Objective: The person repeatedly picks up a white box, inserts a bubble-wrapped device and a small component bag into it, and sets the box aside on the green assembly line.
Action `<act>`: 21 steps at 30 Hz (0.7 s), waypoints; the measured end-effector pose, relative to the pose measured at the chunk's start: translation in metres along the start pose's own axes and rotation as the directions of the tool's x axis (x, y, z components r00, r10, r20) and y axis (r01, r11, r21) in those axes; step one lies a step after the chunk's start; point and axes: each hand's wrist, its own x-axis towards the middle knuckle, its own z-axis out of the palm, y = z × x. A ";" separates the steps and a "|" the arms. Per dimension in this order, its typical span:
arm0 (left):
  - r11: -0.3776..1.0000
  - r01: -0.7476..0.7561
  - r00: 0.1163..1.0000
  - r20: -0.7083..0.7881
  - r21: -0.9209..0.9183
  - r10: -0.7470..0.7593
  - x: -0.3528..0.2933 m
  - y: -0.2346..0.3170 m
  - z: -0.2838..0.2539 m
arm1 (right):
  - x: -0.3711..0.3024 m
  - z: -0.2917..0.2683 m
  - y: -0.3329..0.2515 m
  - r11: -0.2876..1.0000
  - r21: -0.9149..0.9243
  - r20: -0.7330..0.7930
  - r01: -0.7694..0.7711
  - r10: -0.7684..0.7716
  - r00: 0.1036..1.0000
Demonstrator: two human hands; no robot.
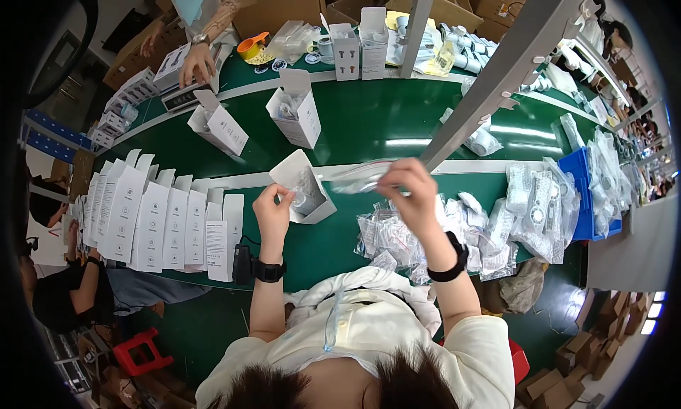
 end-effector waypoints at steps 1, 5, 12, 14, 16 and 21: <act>1.000 0.009 1.000 -0.002 0.003 -0.009 0.001 0.000 -0.001 | 0.004 0.020 -0.011 0.992 0.072 0.085 0.099 -0.105 0.991; 1.000 0.020 0.999 0.025 -0.002 -0.020 0.007 -0.001 0.000 | -0.003 0.090 0.006 0.939 0.014 0.499 0.344 -0.304 0.811; 0.869 0.150 0.988 0.102 -0.471 -0.116 0.001 -0.022 -0.024 | -0.004 0.096 0.015 0.867 -0.155 0.780 0.473 -0.187 0.598; 0.989 -0.103 0.975 -0.185 0.109 0.121 0.002 -0.044 -0.056 | -0.009 0.081 0.024 0.891 -0.219 0.574 0.397 -0.211 0.791; 0.765 -0.016 0.984 -0.128 0.643 0.128 -0.006 -0.074 -0.089 | -0.018 0.078 0.042 0.946 -0.210 0.501 0.245 -0.111 0.858; 0.365 0.086 0.971 0.004 0.927 -0.238 -0.052 -0.148 -0.100 | -0.046 0.122 0.087 0.989 0.032 0.557 -0.147 0.104 0.824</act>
